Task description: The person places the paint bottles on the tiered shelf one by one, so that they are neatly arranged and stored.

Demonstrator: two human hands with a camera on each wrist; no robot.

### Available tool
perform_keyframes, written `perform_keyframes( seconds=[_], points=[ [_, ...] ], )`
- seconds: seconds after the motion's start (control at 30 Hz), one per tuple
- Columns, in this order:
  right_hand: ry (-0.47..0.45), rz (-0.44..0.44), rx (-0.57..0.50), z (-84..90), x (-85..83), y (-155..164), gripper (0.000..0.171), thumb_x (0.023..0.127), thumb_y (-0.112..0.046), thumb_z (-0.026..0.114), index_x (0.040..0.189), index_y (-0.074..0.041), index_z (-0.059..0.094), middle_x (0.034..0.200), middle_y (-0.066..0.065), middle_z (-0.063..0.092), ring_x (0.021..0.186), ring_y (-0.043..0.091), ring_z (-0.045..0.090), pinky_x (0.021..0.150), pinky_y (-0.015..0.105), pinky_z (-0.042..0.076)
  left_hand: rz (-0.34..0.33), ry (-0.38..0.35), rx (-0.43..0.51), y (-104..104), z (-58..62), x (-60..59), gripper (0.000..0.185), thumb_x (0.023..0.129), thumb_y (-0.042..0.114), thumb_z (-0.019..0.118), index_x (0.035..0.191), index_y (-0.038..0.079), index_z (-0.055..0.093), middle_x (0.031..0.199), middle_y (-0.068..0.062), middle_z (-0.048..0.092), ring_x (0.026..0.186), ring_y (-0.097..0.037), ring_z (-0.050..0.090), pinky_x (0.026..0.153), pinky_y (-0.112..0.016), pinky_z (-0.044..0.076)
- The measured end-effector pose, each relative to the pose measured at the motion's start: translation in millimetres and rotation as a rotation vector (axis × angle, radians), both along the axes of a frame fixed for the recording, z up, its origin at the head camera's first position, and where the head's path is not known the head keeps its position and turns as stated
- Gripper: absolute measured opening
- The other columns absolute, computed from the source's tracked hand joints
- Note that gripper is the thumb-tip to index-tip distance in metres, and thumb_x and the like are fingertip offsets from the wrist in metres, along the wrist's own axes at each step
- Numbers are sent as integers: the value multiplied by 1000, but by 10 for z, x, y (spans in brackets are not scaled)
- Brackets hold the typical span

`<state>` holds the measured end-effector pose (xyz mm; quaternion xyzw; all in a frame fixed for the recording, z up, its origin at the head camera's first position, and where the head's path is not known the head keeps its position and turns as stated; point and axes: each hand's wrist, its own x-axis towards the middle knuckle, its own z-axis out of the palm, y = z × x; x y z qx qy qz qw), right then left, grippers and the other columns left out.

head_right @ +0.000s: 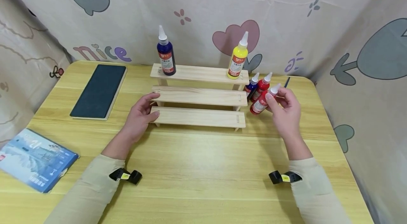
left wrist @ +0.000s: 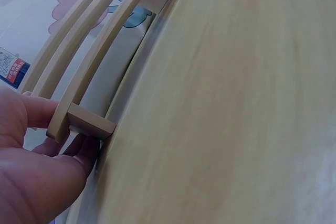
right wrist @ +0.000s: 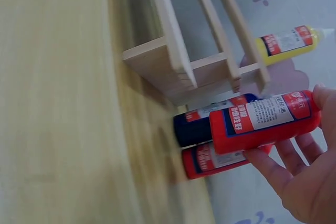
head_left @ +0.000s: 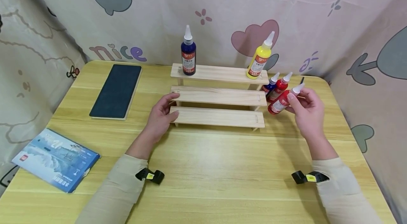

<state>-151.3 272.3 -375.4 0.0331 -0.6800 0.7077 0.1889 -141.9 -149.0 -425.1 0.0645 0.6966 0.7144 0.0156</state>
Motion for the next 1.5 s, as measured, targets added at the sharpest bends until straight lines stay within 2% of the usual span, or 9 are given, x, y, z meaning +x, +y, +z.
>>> perform_keyframes(
  seconds=[0.23,0.43,0.57,0.83,1.13,1.27,1.5],
  points=[
    [13,-6,-12,201,28,3,28,82,2,68,109,6,60,100,19,57,81,22,62,62,33,51,0,8,-5,-3,3,-4,54,86,-16,54,131,14,52,140,0,41,126,-20,38,106,-40,26],
    [13,-30,34,355,32,-46,31,83,-2,69,112,2,60,104,18,56,89,23,62,62,30,52,1,2,0,-13,-3,0,54,86,-15,53,131,14,51,140,-1,41,125,-21,39,105,-41,28],
    [34,-11,45,430,37,-136,31,83,-1,69,112,3,60,105,19,56,90,25,61,63,31,52,7,-8,-4,-21,-13,10,54,86,-15,53,131,14,52,140,0,41,125,-21,39,105,-41,28],
    [69,63,18,487,18,-405,28,84,1,66,111,5,60,103,21,57,89,28,60,66,35,52,6,-2,-6,-22,-21,18,54,86,-15,54,131,15,52,140,1,41,125,-21,39,105,-40,29],
    [72,135,77,558,-84,-777,26,86,-6,67,111,-1,62,105,19,57,90,28,58,66,34,53,5,11,-8,-21,-22,3,54,86,-15,54,131,14,52,141,1,41,126,-20,38,105,-40,28],
    [83,175,81,584,-135,-918,28,87,-6,66,114,-1,61,109,19,56,94,30,58,69,34,53,7,17,-6,-10,-34,-2,53,86,-14,54,131,13,52,140,0,41,125,-22,39,105,-41,28],
    [91,232,72,607,-205,-1132,26,87,-4,66,112,-2,61,105,19,55,92,30,57,69,36,54,23,21,-3,5,-26,-3,53,86,-15,54,130,14,53,139,1,42,124,-21,40,104,-40,28]
  ],
)
